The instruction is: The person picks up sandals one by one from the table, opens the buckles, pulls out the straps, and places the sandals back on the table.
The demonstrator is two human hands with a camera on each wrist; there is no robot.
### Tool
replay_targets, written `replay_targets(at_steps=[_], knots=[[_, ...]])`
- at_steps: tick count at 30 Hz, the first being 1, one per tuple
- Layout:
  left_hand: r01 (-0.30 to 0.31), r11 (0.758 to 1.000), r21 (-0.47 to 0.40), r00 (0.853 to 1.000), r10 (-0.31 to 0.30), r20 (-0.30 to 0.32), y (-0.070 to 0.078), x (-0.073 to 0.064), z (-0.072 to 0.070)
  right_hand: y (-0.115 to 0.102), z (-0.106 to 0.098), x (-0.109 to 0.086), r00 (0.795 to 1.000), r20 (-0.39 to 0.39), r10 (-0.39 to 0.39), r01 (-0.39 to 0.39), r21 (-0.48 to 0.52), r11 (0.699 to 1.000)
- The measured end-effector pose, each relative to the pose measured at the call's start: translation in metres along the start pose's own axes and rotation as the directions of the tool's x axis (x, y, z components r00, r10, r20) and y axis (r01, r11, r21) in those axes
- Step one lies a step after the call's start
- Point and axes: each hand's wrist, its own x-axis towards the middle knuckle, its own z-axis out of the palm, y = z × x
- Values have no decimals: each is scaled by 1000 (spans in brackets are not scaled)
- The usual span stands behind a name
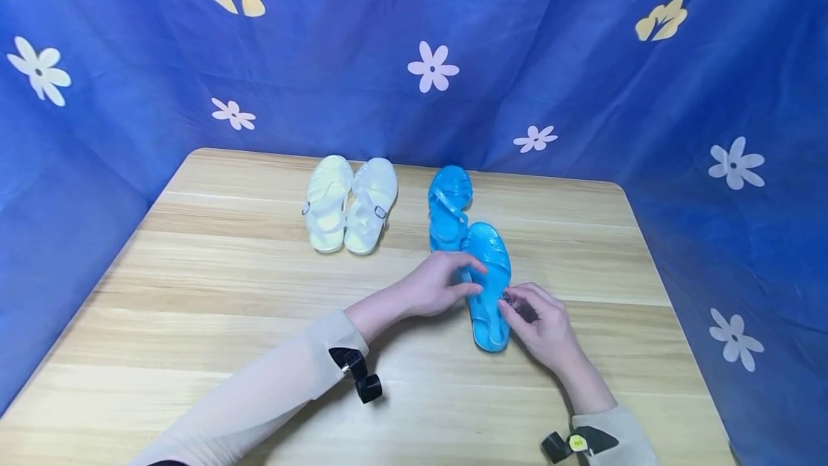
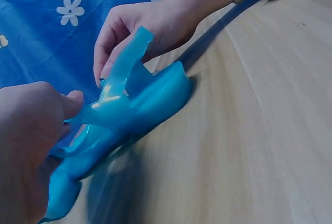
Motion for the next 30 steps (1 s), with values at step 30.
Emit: replay_targets(at_steps=[30], knots=[[116, 989, 93, 993, -117, 2, 3, -25, 19, -6, -23, -8, 953, 225, 202, -235, 133, 963]])
